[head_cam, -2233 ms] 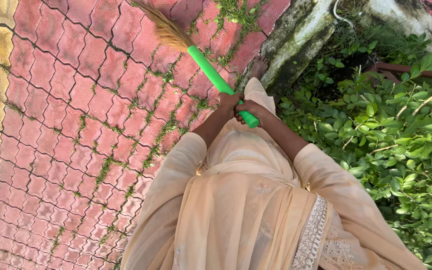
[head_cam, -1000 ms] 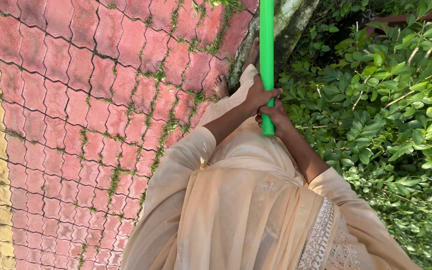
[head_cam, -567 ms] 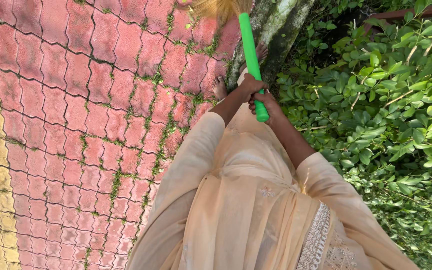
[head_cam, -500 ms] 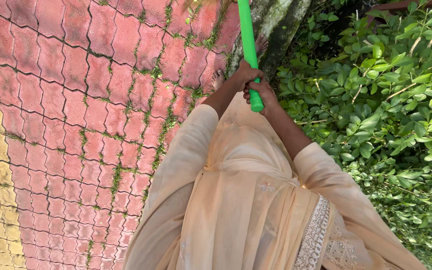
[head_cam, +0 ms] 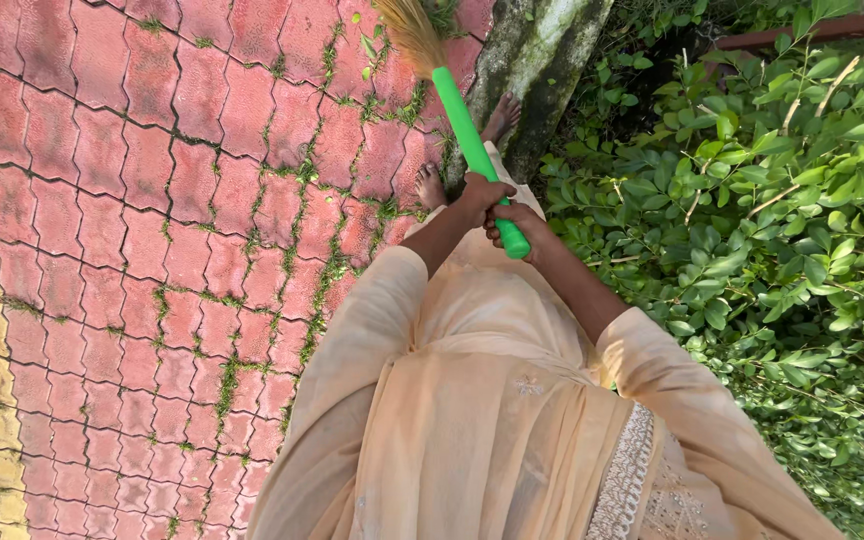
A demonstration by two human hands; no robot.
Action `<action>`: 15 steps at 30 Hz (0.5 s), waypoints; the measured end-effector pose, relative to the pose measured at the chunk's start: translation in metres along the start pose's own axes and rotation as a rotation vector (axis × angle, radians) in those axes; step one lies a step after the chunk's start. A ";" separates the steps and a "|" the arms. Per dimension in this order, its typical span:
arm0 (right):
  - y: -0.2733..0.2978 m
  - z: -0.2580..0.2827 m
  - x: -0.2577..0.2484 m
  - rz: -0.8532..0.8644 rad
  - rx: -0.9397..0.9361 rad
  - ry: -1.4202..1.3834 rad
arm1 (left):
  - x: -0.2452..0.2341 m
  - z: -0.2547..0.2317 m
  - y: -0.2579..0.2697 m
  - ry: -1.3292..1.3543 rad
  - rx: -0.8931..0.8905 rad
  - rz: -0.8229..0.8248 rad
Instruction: The person sweeps an outdoor paved area with a broom, clearing debris and dirt from the surface and edges.
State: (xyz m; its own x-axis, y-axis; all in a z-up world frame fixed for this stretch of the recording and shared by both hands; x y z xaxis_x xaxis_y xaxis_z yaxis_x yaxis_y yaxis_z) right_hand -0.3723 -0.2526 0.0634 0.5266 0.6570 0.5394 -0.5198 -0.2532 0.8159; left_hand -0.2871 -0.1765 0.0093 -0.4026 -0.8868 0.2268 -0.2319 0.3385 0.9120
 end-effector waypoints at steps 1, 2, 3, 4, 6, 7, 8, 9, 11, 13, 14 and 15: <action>-0.009 -0.002 0.000 0.023 -0.009 -0.066 | -0.007 -0.009 -0.018 -0.088 0.021 0.027; -0.012 -0.004 0.001 -0.014 -0.077 -0.043 | -0.012 -0.015 -0.029 -0.176 0.042 0.054; -0.019 -0.001 0.012 -0.042 -0.154 -0.020 | -0.019 -0.025 -0.034 -0.189 0.103 0.078; -0.023 0.005 0.024 -0.069 -0.231 0.003 | -0.025 -0.038 -0.034 -0.202 0.162 0.103; -0.015 0.012 0.046 -0.060 -0.267 0.054 | -0.027 -0.046 -0.012 -0.195 0.252 0.123; -0.015 0.021 0.060 -0.047 -0.296 0.084 | -0.029 -0.056 0.002 -0.188 0.308 0.118; -0.007 0.021 0.073 -0.075 -0.270 0.123 | -0.031 -0.066 0.019 -0.180 0.364 0.113; 0.006 0.022 0.081 -0.105 -0.251 0.169 | -0.029 -0.075 0.035 -0.115 0.389 0.128; 0.022 0.027 0.092 -0.116 -0.208 0.251 | -0.027 -0.076 0.070 0.019 0.425 0.163; 0.024 0.032 0.090 -0.072 -0.166 0.323 | -0.029 -0.070 0.090 0.181 0.351 0.066; 0.020 0.033 0.085 -0.048 -0.102 0.332 | -0.030 -0.068 0.094 0.259 0.315 0.018; 0.014 0.036 0.076 -0.023 -0.038 0.342 | -0.031 -0.064 0.094 0.281 0.316 -0.006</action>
State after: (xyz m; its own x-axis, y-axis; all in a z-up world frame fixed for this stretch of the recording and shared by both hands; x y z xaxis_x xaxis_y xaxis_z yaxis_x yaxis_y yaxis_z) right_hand -0.3156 -0.2320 0.1233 0.2861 0.8638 0.4147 -0.5386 -0.2130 0.8152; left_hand -0.2397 -0.1376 0.1098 -0.1536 -0.9257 0.3455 -0.5114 0.3737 0.7738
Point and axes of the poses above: each hand's wrist, its own y-axis away from the middle knuckle, its own x-axis out of the palm, z = x × y, the point moved 2 cm from there along -y, towards the middle knuckle, and after that the axes turned 3 degrees about z, right-handed, at the moved point
